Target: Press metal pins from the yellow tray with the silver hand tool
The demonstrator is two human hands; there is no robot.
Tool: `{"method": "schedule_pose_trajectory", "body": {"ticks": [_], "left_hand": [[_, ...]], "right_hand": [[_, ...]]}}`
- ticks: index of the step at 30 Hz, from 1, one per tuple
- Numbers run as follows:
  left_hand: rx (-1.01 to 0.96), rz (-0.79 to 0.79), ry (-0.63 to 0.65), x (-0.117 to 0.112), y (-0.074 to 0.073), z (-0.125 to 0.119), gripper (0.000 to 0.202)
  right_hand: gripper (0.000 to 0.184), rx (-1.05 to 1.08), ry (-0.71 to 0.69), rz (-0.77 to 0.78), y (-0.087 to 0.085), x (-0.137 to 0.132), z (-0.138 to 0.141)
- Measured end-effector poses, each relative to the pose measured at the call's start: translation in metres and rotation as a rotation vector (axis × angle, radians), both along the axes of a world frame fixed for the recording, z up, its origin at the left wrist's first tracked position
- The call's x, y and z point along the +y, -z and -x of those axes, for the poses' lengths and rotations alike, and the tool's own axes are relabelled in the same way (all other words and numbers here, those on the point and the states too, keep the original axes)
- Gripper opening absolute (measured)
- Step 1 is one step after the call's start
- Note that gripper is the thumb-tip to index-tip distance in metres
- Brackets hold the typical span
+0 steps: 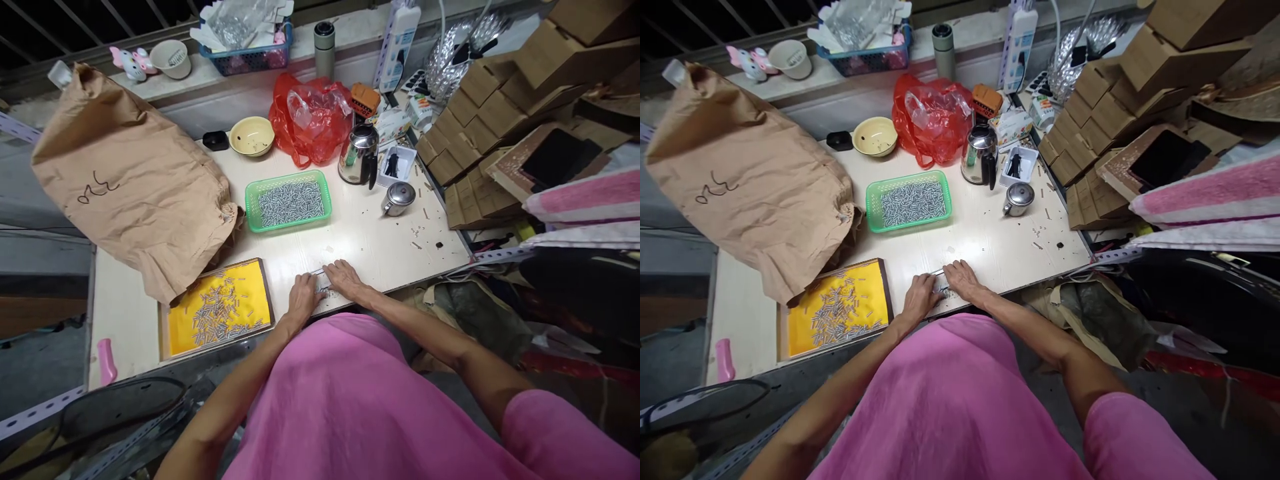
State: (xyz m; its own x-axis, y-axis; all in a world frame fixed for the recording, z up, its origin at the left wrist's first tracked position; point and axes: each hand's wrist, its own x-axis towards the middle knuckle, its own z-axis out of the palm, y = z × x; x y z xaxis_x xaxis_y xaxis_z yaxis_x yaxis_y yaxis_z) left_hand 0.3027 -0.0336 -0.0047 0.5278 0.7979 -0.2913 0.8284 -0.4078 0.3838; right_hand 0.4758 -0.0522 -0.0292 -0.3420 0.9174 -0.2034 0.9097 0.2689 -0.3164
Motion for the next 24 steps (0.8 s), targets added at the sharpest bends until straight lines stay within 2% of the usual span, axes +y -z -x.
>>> {"method": "schedule_pose_trajectory", "body": {"ticks": [3,6,8,10,13,18,24], "left_hand": [[0.063,-0.041,0.177,0.010,0.006,-0.016,0.059],[0.136,-0.040,0.223,0.014,0.010,-0.022,0.068],[0.166,-0.032,0.222,0.013,0.009,-0.023,0.069],[0.180,-0.029,0.221,0.011,0.006,-0.026,0.064],[0.185,-0.033,0.254,0.011,0.002,-0.033,0.044],[0.183,0.011,0.326,0.013,0.005,-0.036,0.015],[0.203,0.053,0.357,0.015,0.010,-0.036,0.017]], "right_hand": [[0.064,0.026,0.001,0.008,-0.002,-0.004,-0.005],[0.075,0.019,0.041,0.000,-0.003,-0.009,-0.012],[0.071,-0.012,0.064,-0.002,-0.003,-0.011,-0.015],[0.060,-0.038,0.055,-0.004,-0.003,-0.012,-0.016],[0.042,-0.061,0.021,-0.020,-0.002,-0.012,-0.015],[0.013,-0.059,-0.031,-0.016,0.004,-0.016,-0.015],[0.024,-0.013,-0.040,0.016,0.012,-0.021,-0.013]]}}
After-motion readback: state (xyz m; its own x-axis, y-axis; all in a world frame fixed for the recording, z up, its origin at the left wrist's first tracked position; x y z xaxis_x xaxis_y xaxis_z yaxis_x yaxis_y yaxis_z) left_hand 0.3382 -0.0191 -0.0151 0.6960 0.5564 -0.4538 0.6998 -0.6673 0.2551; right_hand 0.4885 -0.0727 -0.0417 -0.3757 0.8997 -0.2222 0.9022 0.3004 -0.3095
